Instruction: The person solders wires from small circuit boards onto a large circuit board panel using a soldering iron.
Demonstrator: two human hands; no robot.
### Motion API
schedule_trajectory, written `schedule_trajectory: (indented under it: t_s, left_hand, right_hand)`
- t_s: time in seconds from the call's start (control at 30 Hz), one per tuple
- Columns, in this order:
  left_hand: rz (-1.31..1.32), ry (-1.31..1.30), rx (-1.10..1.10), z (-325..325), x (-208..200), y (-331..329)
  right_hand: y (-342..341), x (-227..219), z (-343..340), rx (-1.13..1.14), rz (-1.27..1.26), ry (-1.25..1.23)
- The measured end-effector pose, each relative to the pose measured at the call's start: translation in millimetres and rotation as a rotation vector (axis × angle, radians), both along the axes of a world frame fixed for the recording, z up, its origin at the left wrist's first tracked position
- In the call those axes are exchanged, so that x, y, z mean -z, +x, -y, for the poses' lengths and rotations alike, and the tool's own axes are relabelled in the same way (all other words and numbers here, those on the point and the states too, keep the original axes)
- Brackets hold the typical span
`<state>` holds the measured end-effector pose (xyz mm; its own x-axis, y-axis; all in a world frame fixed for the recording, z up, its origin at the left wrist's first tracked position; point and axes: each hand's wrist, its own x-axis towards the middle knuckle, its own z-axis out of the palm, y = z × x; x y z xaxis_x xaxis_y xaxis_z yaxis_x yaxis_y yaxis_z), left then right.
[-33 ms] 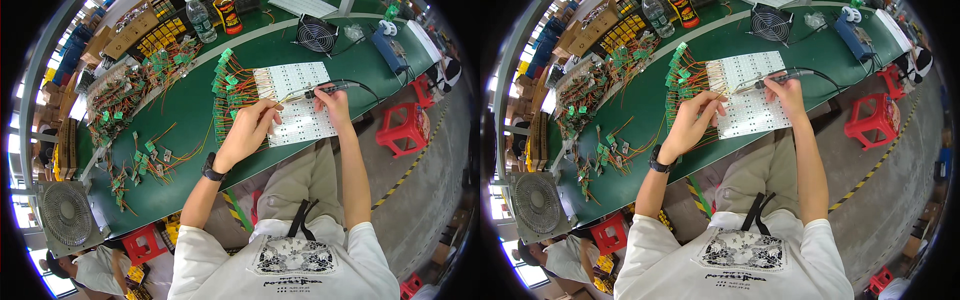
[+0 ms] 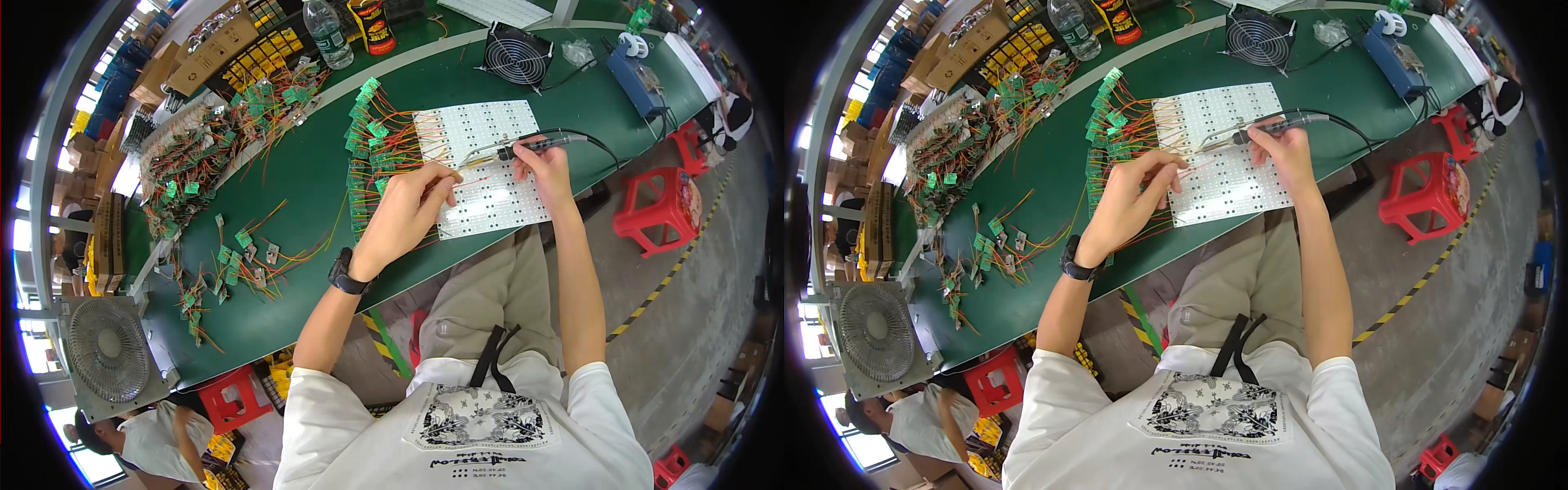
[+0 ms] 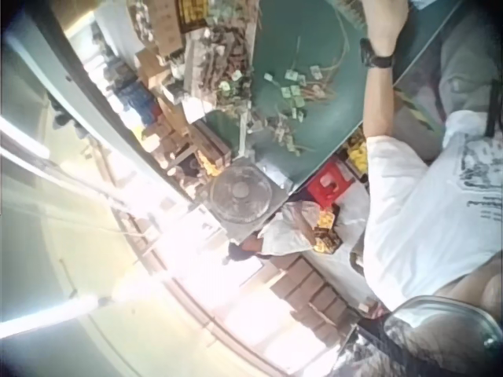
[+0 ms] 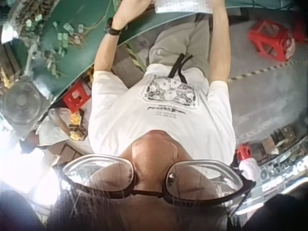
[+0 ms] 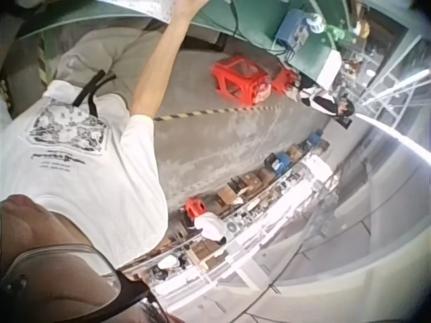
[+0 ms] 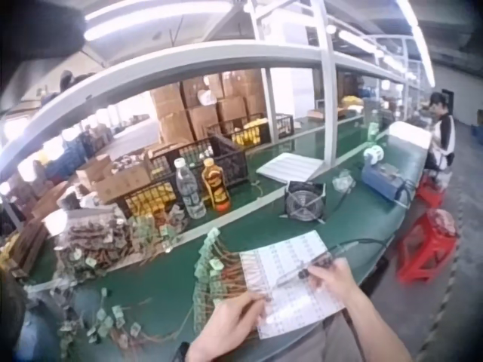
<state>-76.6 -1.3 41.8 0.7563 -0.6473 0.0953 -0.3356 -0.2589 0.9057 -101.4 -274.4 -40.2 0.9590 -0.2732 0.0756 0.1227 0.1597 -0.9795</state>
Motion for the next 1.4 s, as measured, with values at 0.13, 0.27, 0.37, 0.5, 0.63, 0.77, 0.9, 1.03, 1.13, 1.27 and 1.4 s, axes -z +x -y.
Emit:
schedule_trajectory:
  t_s: [0.13, 0.27, 0.37, 0.5, 0.63, 0.77, 0.9, 1.03, 1.13, 1.27, 1.4]
  left_hand:
    - [0.52, 0.095, -0.096, -1.0, 30.9, 6.7]
    - [0.646, 0.18, -0.12, -5.6, 51.8, 8.3]
    - [0.645, 0.12, -0.14, -8.1, 54.4, 10.2]
    - [0.662, 0.115, -0.188, -10.3, 61.7, 12.0]
    - [0.669, 0.099, -0.192, -6.7, 65.7, 10.6]
    - [0.665, 0.105, -0.177, -5.7, 69.7, 9.6]
    - [0.689, 0.165, -0.182, -9.9, 73.6, 10.6]
    - [0.716, 0.147, -0.183, -8.0, 72.6, 15.0]
    - [0.679, 0.129, -0.198, -5.2, 73.0, 12.1]
    - [0.684, 0.143, -0.205, -5.9, 74.2, 14.7]
    - [0.687, 0.171, -0.196, -7.0, 74.9, 12.3]
  right_hand:
    - [2.2, -0.6, -0.8, 0.014, -0.007, -0.003]
    - [4.1, -2.6, -3.8, 0.02, -0.022, -0.025]
    - [4.0, -2.9, -6.4, 0.028, -0.021, -0.056]
    - [1.2, -0.7, -7.1, 0.068, 0.006, -0.026]
    - [-3.5, 0.9, -1.9, 0.125, 0.13, 0.022]
    - [-2.3, -6.4, -7.6, 0.285, 0.237, -0.121]
    - [-0.1, -22.6, -15.9, 0.347, 0.189, -0.204]
    - [-13.5, -8.1, 4.3, 0.029, 0.001, 0.08]
    - [-26.8, 6.1, 2.5, 0.006, 0.001, -0.028]
    - [-26.4, 8.0, 0.8, -0.018, 0.005, -0.118]
    - [-27.0, 6.2, -4.6, -0.035, 0.02, -0.152]
